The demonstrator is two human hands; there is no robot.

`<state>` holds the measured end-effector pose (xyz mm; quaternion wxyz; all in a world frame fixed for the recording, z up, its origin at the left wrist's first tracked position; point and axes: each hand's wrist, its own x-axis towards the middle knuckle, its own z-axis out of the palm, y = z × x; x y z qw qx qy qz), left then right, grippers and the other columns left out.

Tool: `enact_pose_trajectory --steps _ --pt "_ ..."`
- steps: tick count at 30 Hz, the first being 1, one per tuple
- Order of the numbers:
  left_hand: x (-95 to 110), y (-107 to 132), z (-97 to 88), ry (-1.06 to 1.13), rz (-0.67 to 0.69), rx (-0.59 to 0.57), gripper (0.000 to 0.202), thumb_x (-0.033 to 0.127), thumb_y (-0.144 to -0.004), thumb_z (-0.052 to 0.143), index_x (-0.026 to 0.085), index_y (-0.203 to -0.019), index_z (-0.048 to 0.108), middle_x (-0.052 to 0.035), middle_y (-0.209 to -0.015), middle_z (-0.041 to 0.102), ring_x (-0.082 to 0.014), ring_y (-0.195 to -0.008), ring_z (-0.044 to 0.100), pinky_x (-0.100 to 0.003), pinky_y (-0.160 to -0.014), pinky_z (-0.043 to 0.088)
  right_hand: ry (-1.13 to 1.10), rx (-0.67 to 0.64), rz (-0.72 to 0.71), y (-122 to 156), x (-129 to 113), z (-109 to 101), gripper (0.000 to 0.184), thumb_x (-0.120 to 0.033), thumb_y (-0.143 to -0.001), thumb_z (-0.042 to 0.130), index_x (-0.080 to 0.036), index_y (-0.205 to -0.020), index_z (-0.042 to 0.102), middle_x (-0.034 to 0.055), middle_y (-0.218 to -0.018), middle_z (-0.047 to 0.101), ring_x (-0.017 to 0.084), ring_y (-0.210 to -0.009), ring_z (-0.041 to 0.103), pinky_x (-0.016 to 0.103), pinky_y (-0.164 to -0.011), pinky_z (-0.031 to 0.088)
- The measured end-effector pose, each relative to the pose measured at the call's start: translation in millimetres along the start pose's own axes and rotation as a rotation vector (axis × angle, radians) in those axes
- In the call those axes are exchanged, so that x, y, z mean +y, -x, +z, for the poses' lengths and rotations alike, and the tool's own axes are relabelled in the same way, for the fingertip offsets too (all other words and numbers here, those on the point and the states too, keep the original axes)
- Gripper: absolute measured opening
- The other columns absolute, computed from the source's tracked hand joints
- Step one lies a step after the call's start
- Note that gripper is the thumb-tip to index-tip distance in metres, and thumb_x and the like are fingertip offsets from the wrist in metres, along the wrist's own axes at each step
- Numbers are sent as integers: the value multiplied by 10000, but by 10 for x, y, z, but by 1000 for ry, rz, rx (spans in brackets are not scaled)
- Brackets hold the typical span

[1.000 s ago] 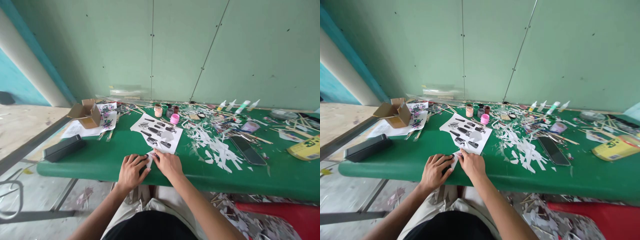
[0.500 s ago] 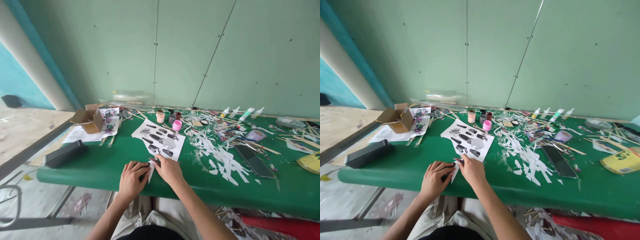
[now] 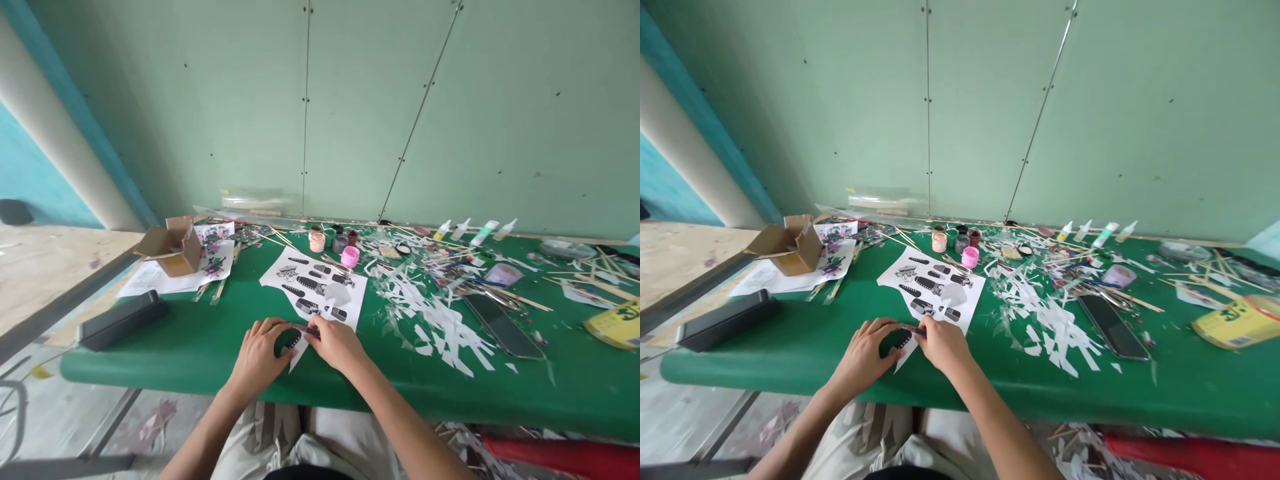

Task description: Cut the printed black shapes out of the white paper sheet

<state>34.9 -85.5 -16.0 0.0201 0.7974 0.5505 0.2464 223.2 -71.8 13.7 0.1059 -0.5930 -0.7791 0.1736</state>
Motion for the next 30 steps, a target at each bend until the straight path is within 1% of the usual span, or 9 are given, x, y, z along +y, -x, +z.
enact_pose_trajectory --steps 3,5,7,9,13,16,18,21,30 --pt "6 -56 -18 91 -6 -2 231 298 -762 666 265 -989 689 -33 -1068 685 -247 -942 603 -366 -774 471 -92 60 -15 30 13 12 130 -301 -909 540 -253 -970 644 -8 -815 728 168 -778 685 227 -597 382" --pt "10 -142 -24 259 -65 -20 135 333 -794 629 236 -866 689 -22 -914 702 -218 -838 613 -328 -715 467 -186 131 -48 17 46 -4 143 -302 -903 525 -250 -949 649 -11 -784 714 160 -728 670 221 -586 380" --pt "6 -299 -19 482 -151 -39 179 361 -819 586 211 -761 663 5 -711 660 -165 -667 583 -274 -616 441 -304 204 -84 -72 110 -54 201 -351 -898 511 -244 -999 648 -5 -763 697 157 -677 645 220 -569 381" --pt "-15 -530 12 667 -208 -17 233 404 -796 597 192 -710 645 24 -604 599 -128 -554 521 -243 -537 395 -439 265 -107 -262 203 -129 320 -442 -891 489 -223 -1072 637 0 -738 672 156 -627 607 224 -546 380" --pt "-130 -1057 160 784 -199 50 296 463 -741 618 170 -755 651 0 -661 624 -132 -584 541 -249 -565 431 -571 433 -126 -775 421 -243 410 -537 -856 444 -180 -739 606 -7 -606 538 147 -584 498 246 -565 374" --pt "-246 -1291 296 799 -208 76 357 516 -734 593 164 -766 636 -21 -693 622 -144 -606 554 -262 -576 445 -593 461 -119 -996 531 -216 416 -541 -859 425 -170 -800 605 -10 -644 536 144 -625 499 243 -597 384" --pt "-302 -1327 361 791 -214 76 365 521 -730 604 161 -781 640 -26 -704 621 -145 -610 550 -261 -572 438 -590 448 -139 -1015 562 -154 417 -545 -875 415 -179 -793 598 -14 -638 533 141 -612 494 240 -585 378" --pt "-330 -1286 393 772 -203 46 349 505 -737 626 161 -788 651 -15 -678 614 -141 -598 539 -259 -570 422 -570 438 -184 -947 570 -56 404 -548 -869 444 -207 -672 531 -17 -590 513 141 -566 477 246 -558 361" --pt "-273 -1240 293 721 -48 -154 387 521 -706 687 151 -605 633 23 -525 537 -122 -528 475 -246 -520 356 -568 502 -241 -826 588 23 358 -504 -867 449 -225 -649 498 1 -578 539 163 -557 512 264 -550 371"
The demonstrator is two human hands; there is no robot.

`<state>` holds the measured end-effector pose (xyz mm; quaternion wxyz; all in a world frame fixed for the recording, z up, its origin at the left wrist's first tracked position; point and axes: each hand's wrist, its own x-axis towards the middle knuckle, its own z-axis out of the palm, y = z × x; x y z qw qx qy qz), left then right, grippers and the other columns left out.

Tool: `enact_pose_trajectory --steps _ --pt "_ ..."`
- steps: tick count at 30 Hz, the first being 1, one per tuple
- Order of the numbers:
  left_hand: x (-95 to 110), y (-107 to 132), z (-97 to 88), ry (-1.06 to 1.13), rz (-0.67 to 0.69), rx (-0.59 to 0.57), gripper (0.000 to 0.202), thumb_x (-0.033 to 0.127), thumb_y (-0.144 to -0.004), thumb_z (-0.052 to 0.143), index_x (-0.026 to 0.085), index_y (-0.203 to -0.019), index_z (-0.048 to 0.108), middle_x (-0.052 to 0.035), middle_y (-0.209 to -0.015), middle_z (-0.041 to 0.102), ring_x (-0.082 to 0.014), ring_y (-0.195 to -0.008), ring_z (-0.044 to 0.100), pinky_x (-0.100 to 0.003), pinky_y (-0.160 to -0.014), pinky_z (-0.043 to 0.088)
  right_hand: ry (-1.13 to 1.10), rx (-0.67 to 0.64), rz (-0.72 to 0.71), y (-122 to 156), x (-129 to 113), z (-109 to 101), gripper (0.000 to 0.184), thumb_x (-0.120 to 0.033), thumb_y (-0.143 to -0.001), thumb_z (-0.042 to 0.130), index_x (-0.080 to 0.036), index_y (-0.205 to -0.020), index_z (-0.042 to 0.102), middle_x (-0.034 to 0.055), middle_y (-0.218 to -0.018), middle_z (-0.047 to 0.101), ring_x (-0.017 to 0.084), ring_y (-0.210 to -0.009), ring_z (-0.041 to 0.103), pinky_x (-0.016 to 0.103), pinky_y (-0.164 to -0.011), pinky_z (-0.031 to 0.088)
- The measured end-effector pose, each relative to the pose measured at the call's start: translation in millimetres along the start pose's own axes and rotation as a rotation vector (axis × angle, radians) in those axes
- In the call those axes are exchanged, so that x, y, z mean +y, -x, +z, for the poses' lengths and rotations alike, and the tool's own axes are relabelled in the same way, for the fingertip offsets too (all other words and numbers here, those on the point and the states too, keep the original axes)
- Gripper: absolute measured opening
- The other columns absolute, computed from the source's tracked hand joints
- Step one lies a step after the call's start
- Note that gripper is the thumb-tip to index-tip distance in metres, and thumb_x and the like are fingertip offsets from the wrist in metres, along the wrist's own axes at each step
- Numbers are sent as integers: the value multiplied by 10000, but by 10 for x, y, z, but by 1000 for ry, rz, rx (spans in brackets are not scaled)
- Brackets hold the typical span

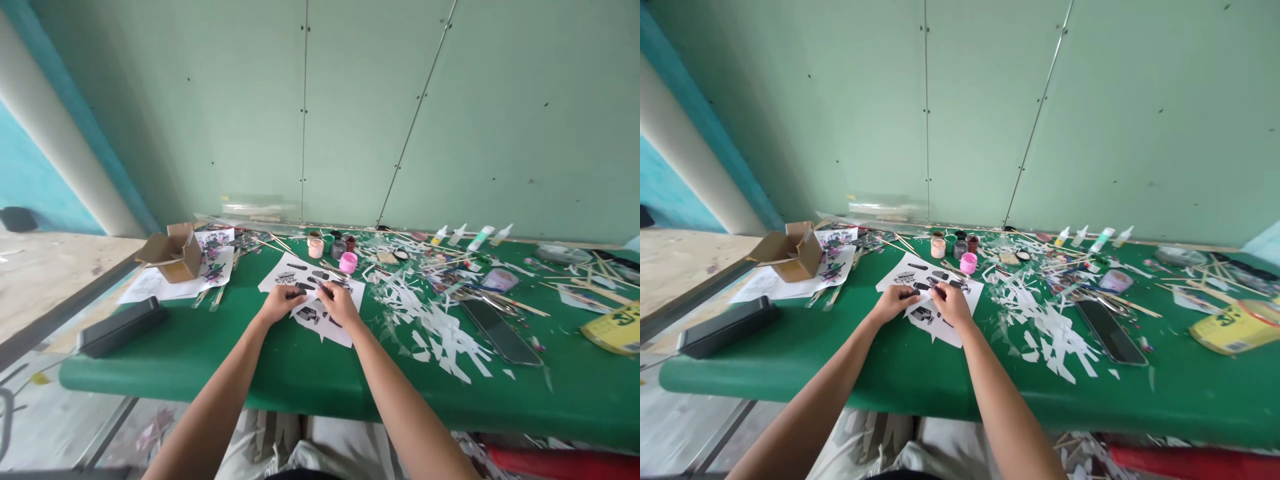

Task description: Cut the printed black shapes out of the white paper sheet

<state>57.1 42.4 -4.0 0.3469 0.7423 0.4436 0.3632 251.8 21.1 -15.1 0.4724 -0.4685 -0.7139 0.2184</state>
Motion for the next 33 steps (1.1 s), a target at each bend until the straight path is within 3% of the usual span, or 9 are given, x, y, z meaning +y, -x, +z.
enact_pose_trajectory --steps 4,14,33 --pt "12 14 -8 -17 14 -78 412 528 -732 675 136 -604 673 -2 -564 611 -133 -559 525 -249 -558 392 -14 -11 -15 4 14 48 331 -483 -867 465 -223 -672 527 -2 -585 560 165 -553 527 265 -547 376" --pt "-24 13 -20 19 16 -102 431 552 -746 670 129 -673 715 -30 -650 699 -162 -635 600 -261 -626 440 -30 -57 -2 30 25 122 286 -448 -876 471 -227 -715 552 15 -647 622 183 -594 563 280 -564 393" --pt "-101 -16 -25 177 28 -212 410 535 -714 714 130 -662 671 -18 -629 651 -149 -627 569 -273 -650 469 -75 -167 -4 17 -54 121 307 -442 -888 422 -218 -693 497 14 -639 591 166 -584 545 265 -549 376"
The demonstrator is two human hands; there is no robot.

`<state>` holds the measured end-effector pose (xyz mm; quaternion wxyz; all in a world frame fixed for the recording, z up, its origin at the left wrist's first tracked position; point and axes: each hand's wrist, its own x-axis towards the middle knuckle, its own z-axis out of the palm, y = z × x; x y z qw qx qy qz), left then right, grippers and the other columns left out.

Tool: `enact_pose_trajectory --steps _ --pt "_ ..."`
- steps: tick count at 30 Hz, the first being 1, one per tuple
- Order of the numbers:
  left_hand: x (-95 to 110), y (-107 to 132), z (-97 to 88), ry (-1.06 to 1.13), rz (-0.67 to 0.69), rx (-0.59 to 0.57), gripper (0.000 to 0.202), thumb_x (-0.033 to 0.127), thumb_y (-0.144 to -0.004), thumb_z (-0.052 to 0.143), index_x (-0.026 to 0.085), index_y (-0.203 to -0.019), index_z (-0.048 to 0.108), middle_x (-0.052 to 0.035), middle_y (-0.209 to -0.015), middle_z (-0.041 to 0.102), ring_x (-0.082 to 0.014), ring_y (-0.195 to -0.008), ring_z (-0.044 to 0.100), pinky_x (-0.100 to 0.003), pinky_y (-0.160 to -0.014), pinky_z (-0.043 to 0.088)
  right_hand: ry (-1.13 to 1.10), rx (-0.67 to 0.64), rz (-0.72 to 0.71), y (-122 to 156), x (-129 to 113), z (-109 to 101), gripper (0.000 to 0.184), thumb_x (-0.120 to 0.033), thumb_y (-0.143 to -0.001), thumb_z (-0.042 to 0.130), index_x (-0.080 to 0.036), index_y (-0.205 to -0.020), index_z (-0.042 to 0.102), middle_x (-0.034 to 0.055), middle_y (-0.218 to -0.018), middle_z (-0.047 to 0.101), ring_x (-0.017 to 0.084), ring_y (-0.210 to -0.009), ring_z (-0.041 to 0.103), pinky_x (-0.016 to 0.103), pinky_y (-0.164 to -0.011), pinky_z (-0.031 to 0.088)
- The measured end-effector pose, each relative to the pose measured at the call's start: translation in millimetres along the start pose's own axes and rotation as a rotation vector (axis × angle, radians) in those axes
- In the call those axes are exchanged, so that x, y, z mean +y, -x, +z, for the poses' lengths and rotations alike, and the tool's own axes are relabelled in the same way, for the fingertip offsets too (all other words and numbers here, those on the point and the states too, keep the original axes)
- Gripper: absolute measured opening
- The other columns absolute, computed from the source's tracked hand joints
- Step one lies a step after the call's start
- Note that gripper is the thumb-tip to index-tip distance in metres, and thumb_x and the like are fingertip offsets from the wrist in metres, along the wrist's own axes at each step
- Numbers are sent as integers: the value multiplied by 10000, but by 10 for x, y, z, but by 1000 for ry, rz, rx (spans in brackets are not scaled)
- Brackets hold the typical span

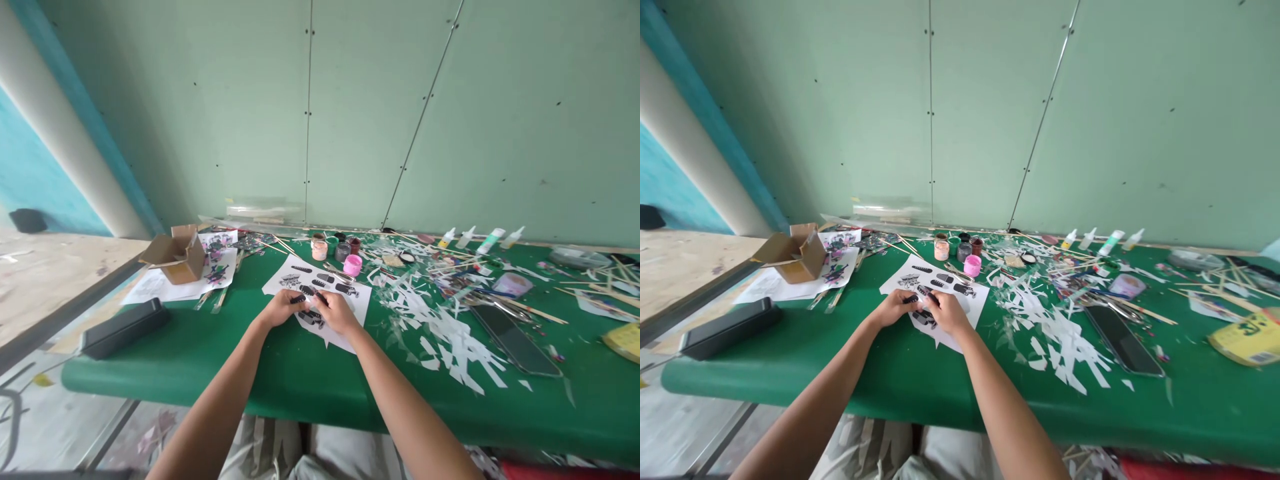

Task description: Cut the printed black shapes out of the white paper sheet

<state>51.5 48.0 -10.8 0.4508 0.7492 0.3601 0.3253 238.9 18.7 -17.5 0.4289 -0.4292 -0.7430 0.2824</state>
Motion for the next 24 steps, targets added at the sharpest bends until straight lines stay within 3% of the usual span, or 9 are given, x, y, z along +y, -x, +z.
enact_pose_trajectory --steps 13,20,24 --pt "100 30 8 -30 3 -57 452 584 -730 666 137 -664 645 -19 -624 623 -148 -631 530 -269 -622 445 24 -22 -16 0 10 3 286 -394 -900 432 -215 -698 526 5 -634 614 159 -570 556 253 -540 383" --pt "91 46 27 -103 19 28 444 546 -763 658 143 -597 573 35 -548 473 -105 -576 417 -238 -559 353 106 74 0 21 4 0 238 -388 -868 450 -230 -704 516 17 -637 592 184 -604 558 272 -562 366" --pt "42 27 28 -103 19 87 441 568 -809 588 137 -724 616 12 -630 536 -115 -595 441 -250 -568 356 123 95 -6 35 -6 -35 265 -420 -864 456 -229 -696 530 24 -640 596 191 -609 562 282 -576 376"
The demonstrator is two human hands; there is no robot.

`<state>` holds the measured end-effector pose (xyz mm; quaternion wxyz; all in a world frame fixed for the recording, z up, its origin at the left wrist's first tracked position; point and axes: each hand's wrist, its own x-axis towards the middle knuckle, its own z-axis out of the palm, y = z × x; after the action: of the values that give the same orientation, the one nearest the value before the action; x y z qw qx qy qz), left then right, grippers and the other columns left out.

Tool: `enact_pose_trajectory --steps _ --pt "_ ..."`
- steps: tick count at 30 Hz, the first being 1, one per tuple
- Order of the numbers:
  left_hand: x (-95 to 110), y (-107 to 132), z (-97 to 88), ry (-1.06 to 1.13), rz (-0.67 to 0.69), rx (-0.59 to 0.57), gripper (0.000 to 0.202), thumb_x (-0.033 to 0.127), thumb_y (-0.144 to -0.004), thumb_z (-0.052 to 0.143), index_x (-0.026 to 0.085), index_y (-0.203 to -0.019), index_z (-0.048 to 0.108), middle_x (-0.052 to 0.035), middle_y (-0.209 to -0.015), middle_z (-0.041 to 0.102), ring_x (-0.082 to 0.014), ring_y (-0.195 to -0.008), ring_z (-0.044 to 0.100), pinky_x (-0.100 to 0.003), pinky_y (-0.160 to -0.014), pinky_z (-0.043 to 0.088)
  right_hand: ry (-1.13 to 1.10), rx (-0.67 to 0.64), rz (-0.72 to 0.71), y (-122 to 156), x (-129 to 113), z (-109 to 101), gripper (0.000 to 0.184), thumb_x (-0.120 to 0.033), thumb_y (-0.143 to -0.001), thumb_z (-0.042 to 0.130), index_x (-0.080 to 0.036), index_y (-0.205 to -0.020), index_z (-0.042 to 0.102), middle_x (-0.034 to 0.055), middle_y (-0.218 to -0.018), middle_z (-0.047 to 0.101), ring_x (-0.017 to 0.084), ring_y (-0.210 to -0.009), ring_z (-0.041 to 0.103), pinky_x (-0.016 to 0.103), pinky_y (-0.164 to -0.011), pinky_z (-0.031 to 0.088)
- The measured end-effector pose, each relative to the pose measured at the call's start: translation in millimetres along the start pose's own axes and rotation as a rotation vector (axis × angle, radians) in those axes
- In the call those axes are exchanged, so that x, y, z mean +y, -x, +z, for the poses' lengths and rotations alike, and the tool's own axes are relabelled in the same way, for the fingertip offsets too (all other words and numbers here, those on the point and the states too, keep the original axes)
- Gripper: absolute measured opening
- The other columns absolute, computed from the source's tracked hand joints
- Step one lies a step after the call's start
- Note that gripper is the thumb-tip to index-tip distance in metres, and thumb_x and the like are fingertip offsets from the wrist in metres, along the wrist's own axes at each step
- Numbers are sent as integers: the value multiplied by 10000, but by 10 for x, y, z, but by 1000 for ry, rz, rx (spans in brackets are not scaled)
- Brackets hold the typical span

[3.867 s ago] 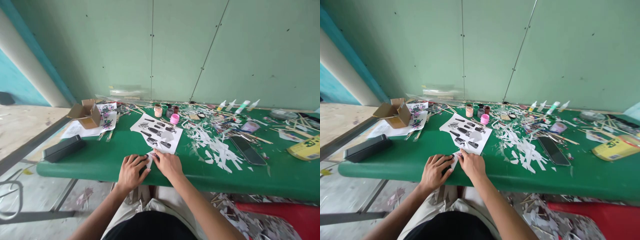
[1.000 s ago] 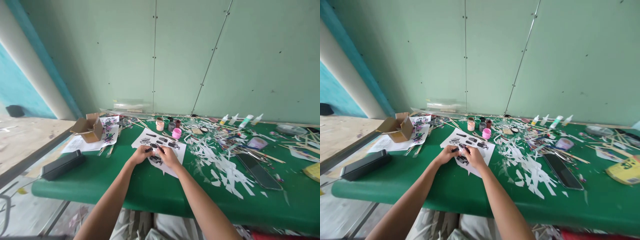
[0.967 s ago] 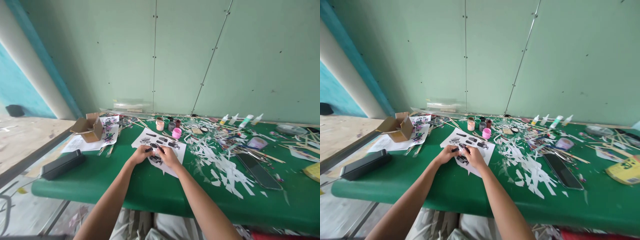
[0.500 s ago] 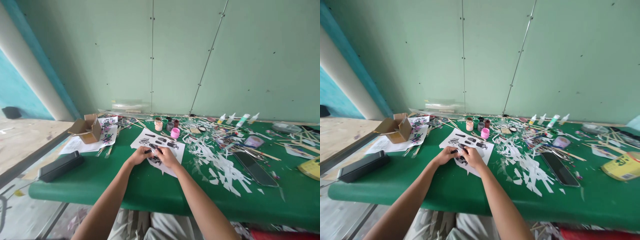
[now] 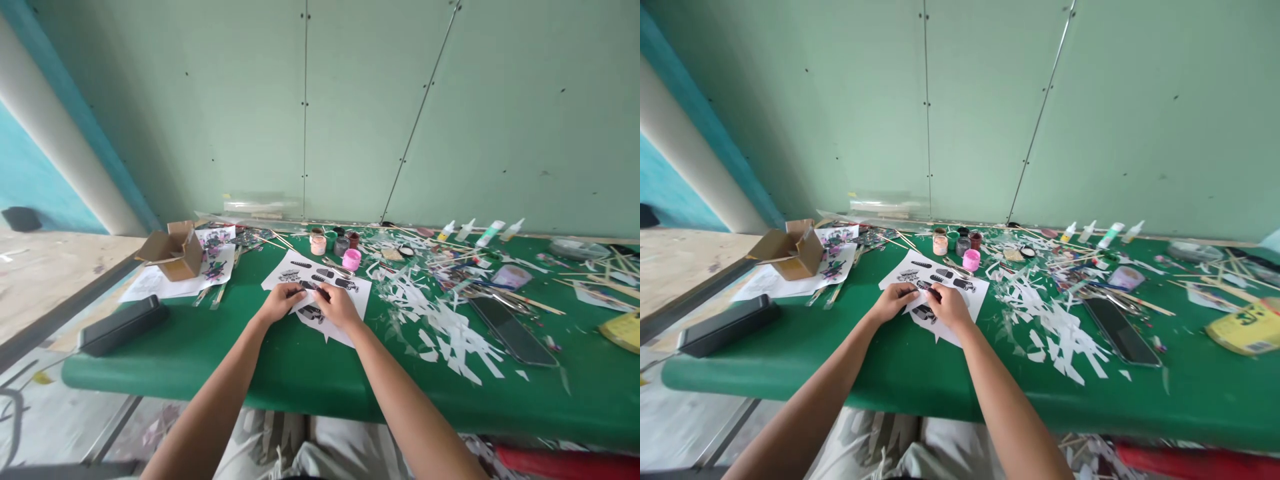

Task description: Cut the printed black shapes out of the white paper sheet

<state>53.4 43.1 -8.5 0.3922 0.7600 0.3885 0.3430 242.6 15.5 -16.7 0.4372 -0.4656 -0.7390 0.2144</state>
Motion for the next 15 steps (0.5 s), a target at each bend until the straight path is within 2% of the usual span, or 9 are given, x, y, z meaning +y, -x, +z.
enact_pose_trajectory --steps 5,9,15 --pt "-9 -8 -1 -12 -8 11 429 559 -792 607 138 -714 623 1 -616 553 -124 -585 455 -254 -554 358 0 -5 -24 -4 -3 -12 296 -437 -877 459 -224 -705 573 35 -665 639 191 -628 591 281 -583 406" --pt "19 5 2 -33 -12 0 415 551 -785 611 144 -704 625 10 -604 544 -121 -582 440 -250 -549 348 12 6 -36 -7 -1 -2 249 -400 -870 473 -224 -763 613 53 -745 683 202 -688 620 284 -623 429" --pt "41 -16 -7 -50 -14 -23 418 554 -785 604 153 -670 611 21 -572 510 -121 -570 422 -250 -543 352 52 1 -36 -11 -31 -25 204 -351 -853 490 -238 -718 594 22 -665 649 183 -617 578 271 -589 401"
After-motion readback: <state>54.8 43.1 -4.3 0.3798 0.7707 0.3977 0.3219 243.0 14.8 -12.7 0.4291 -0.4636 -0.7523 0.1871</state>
